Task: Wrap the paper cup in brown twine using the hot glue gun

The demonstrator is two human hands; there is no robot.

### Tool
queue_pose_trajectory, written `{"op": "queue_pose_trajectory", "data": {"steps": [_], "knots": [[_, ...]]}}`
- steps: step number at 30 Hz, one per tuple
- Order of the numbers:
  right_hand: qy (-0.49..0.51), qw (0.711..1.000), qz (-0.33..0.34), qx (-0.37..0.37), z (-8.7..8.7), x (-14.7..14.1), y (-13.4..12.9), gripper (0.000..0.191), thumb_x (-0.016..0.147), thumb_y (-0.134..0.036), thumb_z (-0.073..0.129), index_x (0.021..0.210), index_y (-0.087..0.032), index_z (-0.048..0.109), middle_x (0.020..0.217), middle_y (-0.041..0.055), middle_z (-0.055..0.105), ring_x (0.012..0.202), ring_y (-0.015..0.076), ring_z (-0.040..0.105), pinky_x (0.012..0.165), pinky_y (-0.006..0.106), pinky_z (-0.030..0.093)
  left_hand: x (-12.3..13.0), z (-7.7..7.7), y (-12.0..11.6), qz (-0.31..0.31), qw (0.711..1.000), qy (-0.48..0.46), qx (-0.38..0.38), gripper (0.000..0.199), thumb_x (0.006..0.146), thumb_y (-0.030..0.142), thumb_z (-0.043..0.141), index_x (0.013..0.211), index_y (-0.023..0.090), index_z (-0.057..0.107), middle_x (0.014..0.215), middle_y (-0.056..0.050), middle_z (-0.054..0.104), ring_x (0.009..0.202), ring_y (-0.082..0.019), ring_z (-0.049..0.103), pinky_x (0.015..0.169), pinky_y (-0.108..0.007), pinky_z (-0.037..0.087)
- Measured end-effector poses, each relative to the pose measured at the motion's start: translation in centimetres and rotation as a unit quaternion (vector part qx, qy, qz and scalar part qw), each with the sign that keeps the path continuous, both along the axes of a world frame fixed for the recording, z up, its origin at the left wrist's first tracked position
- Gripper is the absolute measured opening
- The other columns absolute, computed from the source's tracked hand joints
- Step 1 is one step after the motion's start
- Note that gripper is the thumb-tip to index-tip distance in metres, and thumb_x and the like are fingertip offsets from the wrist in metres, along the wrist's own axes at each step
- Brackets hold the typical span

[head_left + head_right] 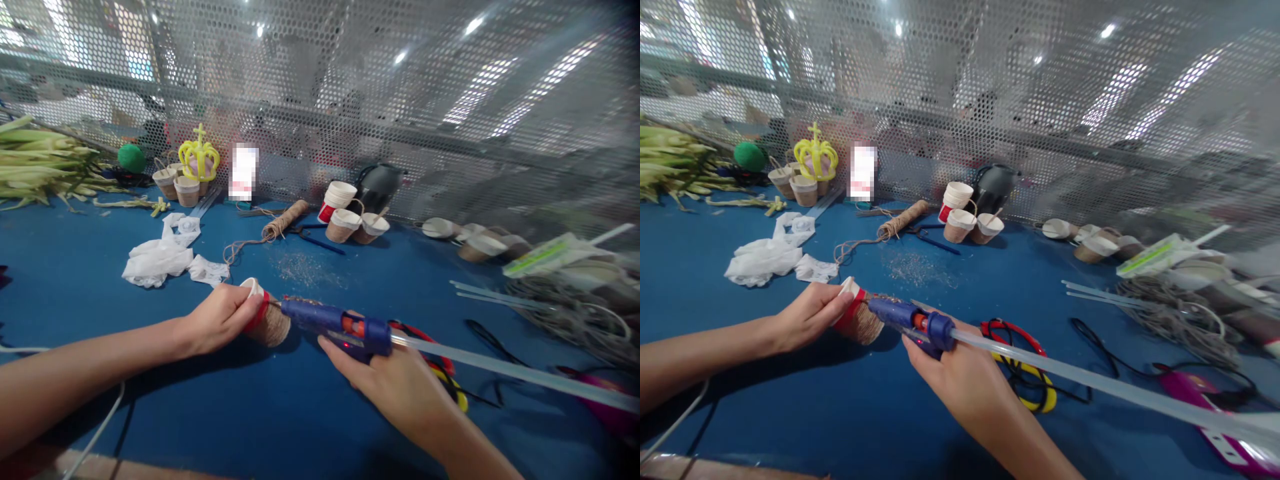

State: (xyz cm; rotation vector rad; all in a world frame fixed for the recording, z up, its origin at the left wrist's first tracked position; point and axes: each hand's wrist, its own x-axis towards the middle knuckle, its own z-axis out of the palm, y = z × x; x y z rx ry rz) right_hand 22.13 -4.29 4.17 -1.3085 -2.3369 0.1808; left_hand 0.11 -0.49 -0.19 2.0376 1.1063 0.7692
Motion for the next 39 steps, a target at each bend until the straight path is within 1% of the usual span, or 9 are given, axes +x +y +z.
{"op": "queue_pose_trajectory", "data": {"steps": [3,8,12,18,21,24,28,33,39], "knots": [[-0.037,0.998,0.041,0.008,0.4,0.2,0.2,0.030,0.073,-0.017,0.038,0.073,-0.025,0.067,0.041,-0.0009,0.055,0.045,0.0167,0.058,0.050,0.028,0.049,-0.1,0.0,0.0,-0.009,1.000,-0.002,0.000,0.035,0.085,0.032,0.026,0.053,0.017,0.029,0.050,0.006,0.026,0.046,-0.006,0.023,0.042,-0.020,0.022],[-0.011,0.997,-0.057,-0.053,1.5,-0.9,0.3,0.021,0.074,-0.023,0.044,0.067,-0.020,0.064,0.049,0.0010,0.060,0.047,0.0154,0.058,0.046,0.025,0.048,0.0,0.4,-0.2,-0.033,0.999,-0.024,0.005,0.035,0.086,0.031,0.024,0.054,0.017,0.031,0.051,0.006,0.030,0.047,-0.006,0.025,0.043,-0.019,0.025],[0.015,0.994,-0.070,-0.078,1.7,-1.2,0.1,0.019,0.073,-0.023,0.046,0.066,-0.021,0.063,0.048,-0.0007,0.059,0.047,0.0145,0.057,0.044,0.022,0.047,0.0,0.5,-0.2,-0.033,0.999,-0.019,0.009,0.035,0.086,0.031,0.024,0.054,0.017,0.030,0.050,0.006,0.029,0.046,-0.006,0.025,0.044,-0.019,0.025],[-0.007,0.999,0.018,-0.044,0.8,0.0,0.0,0.023,0.073,-0.023,0.043,0.072,-0.024,0.065,0.037,-0.0029,0.051,0.048,0.0166,0.058,0.051,0.026,0.048,0.1,0.0,0.2,0.005,1.000,-0.004,-0.021,0.036,0.085,0.034,0.026,0.052,0.018,0.028,0.050,0.006,0.024,0.046,-0.007,0.022,0.042,-0.020,0.021],[0.011,0.999,0.001,-0.043,0.5,0.0,-0.2,0.017,0.073,-0.025,0.047,0.072,-0.026,0.064,0.045,-0.0014,0.057,0.057,0.0194,0.062,0.057,0.029,0.049,0.2,0.3,0.2,0.021,0.999,-0.003,-0.046,0.037,0.084,0.035,0.027,0.052,0.016,0.033,0.051,0.006,0.025,0.048,-0.007,0.023,0.043,-0.020,0.022],[0.043,0.997,-0.049,-0.052,0.3,-0.6,-0.4,0.013,0.073,-0.028,0.048,0.070,-0.025,0.060,0.062,0.0015,0.064,0.066,0.0206,0.063,0.061,0.031,0.050,0.4,0.7,0.1,0.034,0.997,-0.002,-0.073,0.040,0.084,0.037,0.027,0.057,0.013,0.046,0.052,0.005,0.030,0.049,-0.008,0.026,0.044,-0.020,0.024],[0.054,0.994,-0.064,-0.067,-0.1,-1.2,-0.8,0.016,0.074,-0.027,0.048,0.059,-0.025,0.052,0.051,-0.0013,0.056,0.047,0.0167,0.055,0.048,0.029,0.048,0.5,0.7,0.2,0.052,0.993,-0.026,-0.098,0.044,0.084,0.039,0.028,0.069,0.009,0.057,0.053,0.002,0.042,0.050,-0.009,0.034,0.046,-0.020,0.032],[0.044,0.995,-0.045,-0.083,0.1,-1.4,-1.2,0.015,0.073,-0.022,0.049,0.058,-0.025,0.053,0.051,-0.0014,0.055,0.047,0.0159,0.054,0.047,0.028,0.047,0.5,0.6,0.3,0.024,0.989,-0.075,-0.127,0.047,0.084,0.042,0.028,0.077,0.009,0.060,0.062,-0.002,0.056,0.054,-0.011,0.045,0.053,-0.021,0.039],[0.058,0.994,-0.055,-0.072,0.6,-1.3,-0.7,0.014,0.073,-0.023,0.049,0.063,-0.025,0.058,0.056,0.0004,0.061,0.055,0.0186,0.061,0.052,0.029,0.051,0.5,0.7,0.1,0.039,0.995,-0.031,-0.091,0.046,0.084,0.038,0.027,0.066,0.008,0.056,0.052,0.002,0.039,0.049,-0.008,0.031,0.044,-0.019,0.029]]}}
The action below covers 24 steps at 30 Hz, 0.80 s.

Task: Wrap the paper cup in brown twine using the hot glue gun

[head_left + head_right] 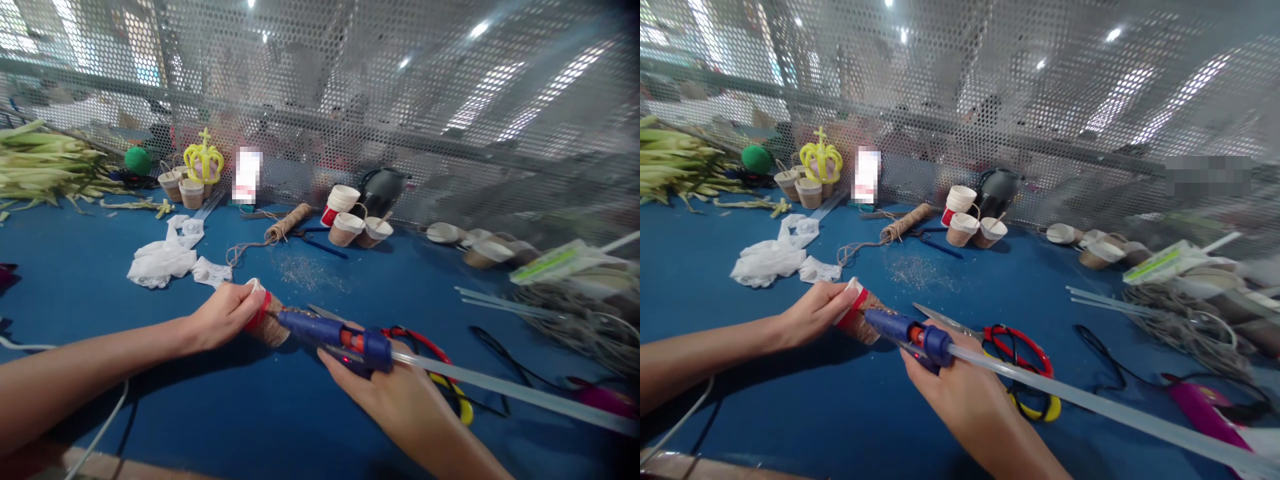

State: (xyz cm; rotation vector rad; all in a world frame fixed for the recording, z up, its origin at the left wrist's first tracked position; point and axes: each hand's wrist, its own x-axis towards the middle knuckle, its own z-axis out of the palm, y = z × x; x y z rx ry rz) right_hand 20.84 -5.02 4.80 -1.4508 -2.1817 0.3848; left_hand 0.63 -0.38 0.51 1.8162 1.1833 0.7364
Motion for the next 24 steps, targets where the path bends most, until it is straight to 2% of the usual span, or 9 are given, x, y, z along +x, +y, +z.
{"op": "queue_pose_trajectory", "data": {"steps": [4,8,11,14,18,24], "knots": [[-0.017,0.999,0.017,0.034,-0.1,0.6,0.5,0.016,0.074,-0.027,0.047,0.073,-0.027,0.063,0.059,0.0015,0.064,0.066,0.0217,0.064,0.060,0.032,0.052,-0.1,-0.3,0.0,-0.006,1.000,0.011,0.028,0.043,0.084,0.037,0.027,0.057,0.011,0.048,0.051,0.004,0.028,0.049,-0.008,0.024,0.042,-0.019,0.023],[-0.057,0.996,0.060,0.039,0.3,1.0,0.7,0.018,0.073,-0.024,0.047,0.071,-0.029,0.065,0.050,-0.0004,0.061,0.064,0.0205,0.064,0.061,0.030,0.052,-0.2,-0.5,0.1,-0.011,0.999,0.015,0.044,0.041,0.084,0.036,0.027,0.052,0.015,0.038,0.051,0.005,0.024,0.048,-0.007,0.022,0.040,-0.019,0.021],[-0.053,0.997,0.047,0.043,0.7,0.6,0.6,0.018,0.073,-0.023,0.047,0.069,-0.027,0.064,0.059,0.0016,0.065,0.067,0.0210,0.064,0.063,0.030,0.052,-0.2,-0.4,0.1,-0.005,0.999,0.016,0.040,0.041,0.084,0.036,0.028,0.051,0.014,0.039,0.050,0.005,0.025,0.048,-0.007,0.023,0.040,-0.019,0.020],[-0.032,0.999,0.016,0.025,0.8,0.2,0.4,0.015,0.072,-0.022,0.048,0.067,-0.025,0.062,0.062,0.0025,0.065,0.060,0.0195,0.063,0.057,0.029,0.052,-0.1,-0.2,0.1,-0.008,1.000,0.005,0.020,0.042,0.084,0.036,0.028,0.061,0.011,0.052,0.051,0.004,0.033,0.048,-0.008,0.027,0.042,-0.019,0.024],[-0.011,1.000,0.012,-0.010,-0.3,0.2,-0.3,0.015,0.074,-0.020,0.047,0.061,-0.025,0.054,0.050,-0.0018,0.055,0.046,0.0146,0.054,0.045,0.025,0.046,-0.1,-0.2,0.1,0.008,1.000,-0.003,-0.002,0.045,0.085,0.038,0.028,0.069,0.009,0.058,0.054,0.001,0.046,0.049,-0.009,0.036,0.045,-0.019,0.032],[-0.005,0.999,0.014,-0.032,-1.5,0.5,-0.7,0.012,0.076,-0.021,0.050,0.064,-0.024,0.048,0.058,-0.0027,0.056,0.051,0.0137,0.053,0.048,0.026,0.044,0.1,0.1,0.0,-0.007,0.998,-0.047,-0.041,0.046,0.085,0.040,0.028,0.075,0.009,0.060,0.063,-0.002,0.060,0.054,-0.011,0.048,0.053,-0.020,0.039]]}}
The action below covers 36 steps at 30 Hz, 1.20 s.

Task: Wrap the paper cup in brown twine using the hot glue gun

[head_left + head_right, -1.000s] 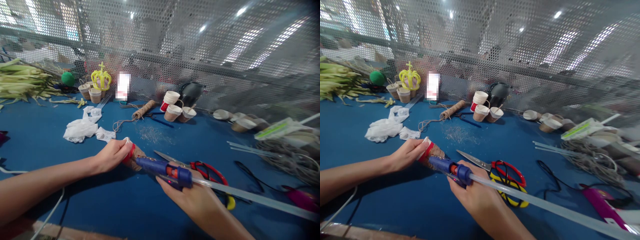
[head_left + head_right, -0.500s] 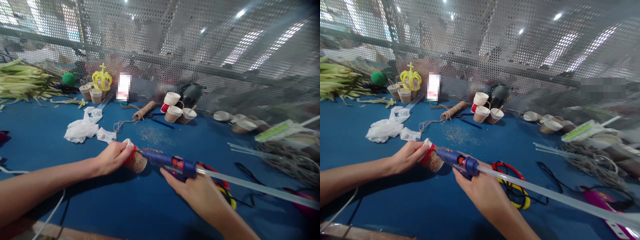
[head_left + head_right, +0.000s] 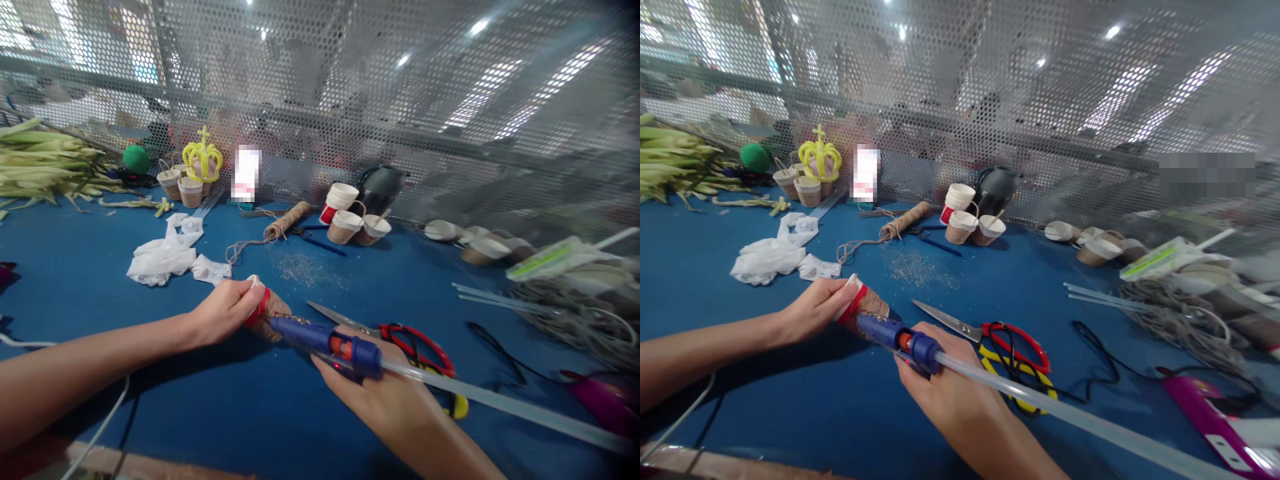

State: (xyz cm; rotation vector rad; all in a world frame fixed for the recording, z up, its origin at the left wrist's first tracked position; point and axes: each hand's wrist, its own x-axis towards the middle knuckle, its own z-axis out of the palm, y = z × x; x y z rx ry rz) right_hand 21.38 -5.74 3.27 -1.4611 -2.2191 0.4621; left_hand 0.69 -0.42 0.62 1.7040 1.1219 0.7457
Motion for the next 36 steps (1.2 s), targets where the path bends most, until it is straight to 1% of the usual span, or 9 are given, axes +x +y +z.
{"op": "queue_pose_trajectory", "data": {"steps": [6,10,13,17,20,26,29,33,36], "knots": [[-0.003,1.000,0.000,-0.018,-0.4,0.1,0.1,0.011,0.076,-0.020,0.050,0.066,-0.023,0.049,0.062,-0.0030,0.057,0.055,0.0134,0.054,0.054,0.026,0.045,0.2,0.0,0.0,0.005,1.000,-0.015,-0.001,0.046,0.085,0.041,0.029,0.073,0.010,0.060,0.064,-0.002,0.061,0.055,-0.012,0.050,0.053,-0.020,0.039],[0.008,1.000,-0.008,0.017,-0.2,0.3,0.3,0.011,0.075,-0.022,0.050,0.064,-0.023,0.051,0.055,-0.0024,0.055,0.051,0.0142,0.053,0.048,0.026,0.045,0.1,-0.3,0.1,0.023,0.999,0.036,0.030,0.048,0.084,0.041,0.027,0.067,0.008,0.057,0.054,0.000,0.048,0.049,-0.009,0.038,0.047,-0.020,0.033],[0.010,1.000,-0.002,0.030,0.7,0.2,0.7,0.013,0.074,-0.021,0.048,0.064,-0.024,0.056,0.056,-0.0002,0.059,0.050,0.0161,0.056,0.047,0.027,0.047,0.0,-0.3,0.1,0.010,0.997,0.054,0.050,0.046,0.084,0.039,0.026,0.065,0.009,0.055,0.052,0.003,0.039,0.048,-0.008,0.030,0.044,-0.020,0.028],[0.012,0.997,0.024,0.067,2.0,0.1,1.2,0.014,0.073,-0.022,0.049,0.074,-0.025,0.063,0.067,0.0039,0.065,0.068,0.0225,0.063,0.060,0.034,0.051,-0.2,-0.6,0.0,-0.012,0.995,0.055,0.080,0.040,0.085,0.037,0.026,0.058,0.012,0.045,0.052,0.005,0.029,0.049,-0.007,0.025,0.043,-0.019,0.023],[0.018,0.997,0.035,0.072,1.8,0.4,1.5,0.016,0.075,-0.025,0.049,0.079,-0.026,0.064,0.062,0.0036,0.065,0.075,0.0242,0.063,0.064,0.035,0.051,-0.4,-0.9,0.1,-0.024,0.994,0.050,0.094,0.038,0.085,0.036,0.026,0.054,0.015,0.035,0.052,0.006,0.025,0.047,-0.007,0.023,0.042,-0.019,0.021],[0.018,0.997,0.069,0.039,0.6,1.7,1.8,0.013,0.072,-0.025,0.054,0.077,-0.027,0.066,0.044,-0.0012,0.055,0.057,0.0182,0.060,0.057,0.028,0.046,-0.6,-1.1,0.1,-0.049,0.991,0.035,0.117,0.037,0.086,0.034,0.025,0.055,0.016,0.032,0.052,0.006,0.028,0.047,-0.006,0.024,0.042,-0.018,0.023],[0.020,0.998,0.048,0.021,1.0,1.3,2.0,0.013,0.072,-0.025,0.053,0.074,-0.025,0.066,0.042,-0.0013,0.053,0.051,0.0165,0.056,0.052,0.027,0.043,-0.6,-1.0,0.0,-0.064,0.990,0.028,0.126,0.037,0.087,0.033,0.025,0.056,0.015,0.036,0.052,0.005,0.031,0.048,-0.006,0.026,0.043,-0.017,0.026],[0.009,1.000,-0.019,-0.010,1.9,0.3,2.1,0.014,0.072,-0.026,0.051,0.067,-0.023,0.064,0.043,-0.0009,0.051,0.048,0.0163,0.053,0.048,0.027,0.041,-0.6,-0.8,-0.1,-0.078,0.988,0.017,0.135,0.038,0.087,0.032,0.024,0.057,0.014,0.038,0.052,0.004,0.035,0.048,-0.006,0.029,0.044,-0.017,0.029],[0.006,0.999,-0.037,-0.039,2.3,-0.1,2.1,0.014,0.071,-0.026,0.049,0.066,-0.022,0.062,0.041,-0.0018,0.048,0.045,0.0151,0.050,0.046,0.027,0.040,-0.7,-0.7,-0.1,-0.083,0.986,0.018,0.143,0.037,0.087,0.032,0.025,0.057,0.014,0.039,0.052,0.004,0.035,0.047,-0.006,0.029,0.044,-0.017,0.029]]}}
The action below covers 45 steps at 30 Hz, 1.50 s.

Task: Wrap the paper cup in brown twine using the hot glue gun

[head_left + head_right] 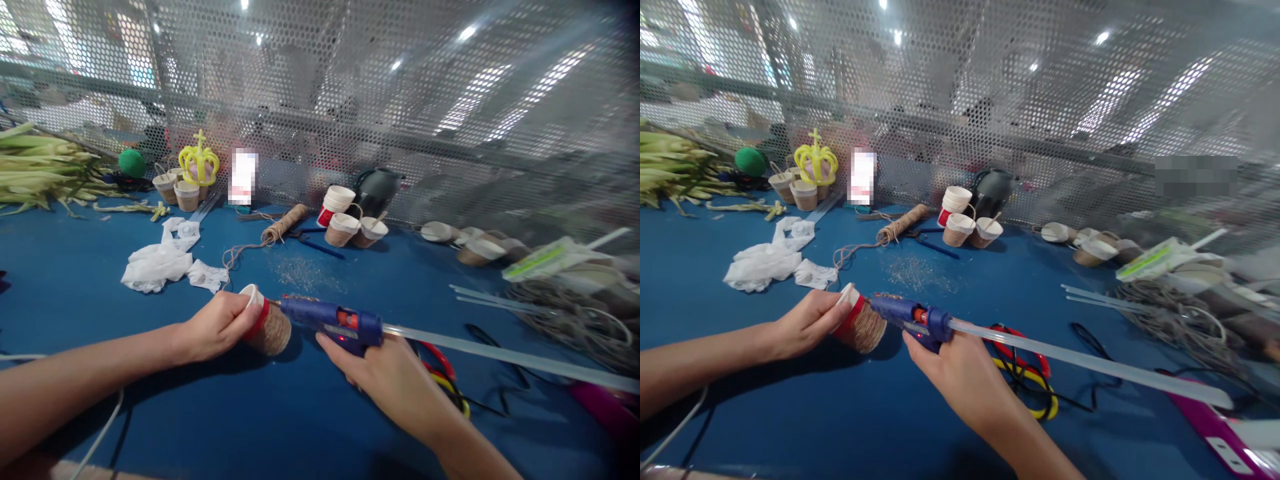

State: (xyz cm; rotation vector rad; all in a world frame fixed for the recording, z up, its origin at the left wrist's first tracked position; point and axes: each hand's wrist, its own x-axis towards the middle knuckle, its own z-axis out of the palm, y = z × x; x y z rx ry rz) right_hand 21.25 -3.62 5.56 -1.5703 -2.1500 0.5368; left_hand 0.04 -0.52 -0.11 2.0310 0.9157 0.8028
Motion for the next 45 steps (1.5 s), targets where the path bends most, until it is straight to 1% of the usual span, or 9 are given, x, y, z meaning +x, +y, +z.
{"op": "queue_pose_trajectory", "data": {"steps": [3,8,11,19,22,28,38,41,45], "knots": [[0.023,0.999,-0.010,-0.029,0.1,-0.2,0.0,0.014,0.070,-0.026,0.049,0.065,-0.021,0.061,0.040,-0.0033,0.045,0.043,0.0137,0.047,0.048,0.026,0.040,0.0,-0.1,0.0,-0.001,1.000,0.009,0.007,0.037,0.086,0.032,0.025,0.057,0.014,0.039,0.052,0.004,0.036,0.048,-0.007,0.030,0.045,-0.018,0.030],[0.097,0.983,-0.061,-0.142,-0.2,0.1,0.2,0.017,0.070,-0.034,0.054,0.059,-0.020,0.052,0.040,-0.0049,0.043,0.037,0.0106,0.043,0.041,0.023,0.037,0.0,0.0,-0.1,-0.004,1.000,0.009,-0.010,0.037,0.087,0.031,0.025,0.062,0.012,0.046,0.056,0.001,0.044,0.051,-0.008,0.037,0.049,-0.019,0.036],[0.155,0.971,-0.058,-0.174,-0.4,0.8,0.7,0.021,0.071,-0.039,0.056,0.066,-0.018,0.053,0.040,-0.0060,0.043,0.036,0.0092,0.042,0.040,0.022,0.036,-0.1,0.0,-0.1,-0.006,1.000,0.005,-0.009,0.037,0.087,0.030,0.025,0.067,0.012,0.049,0.060,-0.001,0.049,0.053,-0.009,0.040,0.053,-0.020,0.038],[0.300,0.923,-0.074,-0.231,0.0,2.8,2.6,0.028,0.069,-0.041,0.063,0.071,-0.013,0.057,0.065,0.0020,0.057,0.058,0.0097,0.049,0.053,0.022,0.039,-0.3,0.1,-0.1,0.021,0.997,0.020,0.071,0.032,0.087,0.029,0.023,0.068,0.014,0.045,0.064,-0.002,0.047,0.057,-0.011,0.040,0.057,-0.024,0.039],[0.317,0.911,-0.066,-0.254,0.2,3.2,3.4,0.030,0.071,-0.043,0.061,0.072,-0.013,0.057,0.059,-0.0010,0.052,0.052,0.0075,0.045,0.047,0.020,0.036,-0.3,0.3,-0.1,0.008,0.996,0.016,0.093,0.030,0.088,0.027,0.022,0.077,0.013,0.047,0.072,-0.004,0.051,0.064,-0.013,0.044,0.063,-0.026,0.041],[0.307,0.919,-0.143,-0.203,-0.6,4.4,7.2,0.030,0.060,-0.040,0.069,0.061,-0.016,0.051,0.049,-0.0051,0.044,0.042,0.0051,0.038,0.040,0.020,0.031,-0.2,0.6,-0.4,-0.009,0.991,0.022,0.130,0.030,0.089,0.025,0.022,0.082,0.012,0.048,0.075,-0.006,0.053,0.067,-0.014,0.046,0.065,-0.028,0.042],[0.151,0.954,-0.230,-0.119,-4.7,5.5,11.6,0.035,0.070,-0.042,0.058,0.047,-0.018,0.046,0.041,-0.0009,0.047,0.037,0.0086,0.042,0.039,0.024,0.034,-0.1,0.6,-0.8,-0.044,0.981,0.023,0.189,0.025,0.087,0.018,0.025,0.075,0.013,0.046,0.072,-0.006,0.050,0.066,-0.014,0.043,0.065,-0.029,0.042],[0.110,0.961,-0.234,-0.095,-4.7,5.5,11.7,0.036,0.068,-0.039,0.060,0.043,-0.021,0.041,0.036,-0.0014,0.042,0.037,0.0121,0.044,0.040,0.026,0.032,-0.1,0.6,-0.9,-0.063,0.972,0.015,0.227,0.024,0.086,0.015,0.026,0.072,0.014,0.045,0.069,-0.005,0.049,0.065,-0.014,0.041,0.065,-0.028,0.041],[0.098,0.976,-0.184,-0.054,-2.8,3.6,10.0,0.030,0.069,-0.034,0.061,0.046,-0.021,0.046,0.049,0.0017,0.051,0.059,0.0175,0.054,0.052,0.028,0.037,-0.1,0.5,-1.0,-0.081,0.963,0.025,0.255,0.024,0.086,0.014,0.026,0.070,0.014,0.044,0.068,-0.006,0.050,0.066,-0.015,0.042,0.068,-0.030,0.042]]}}
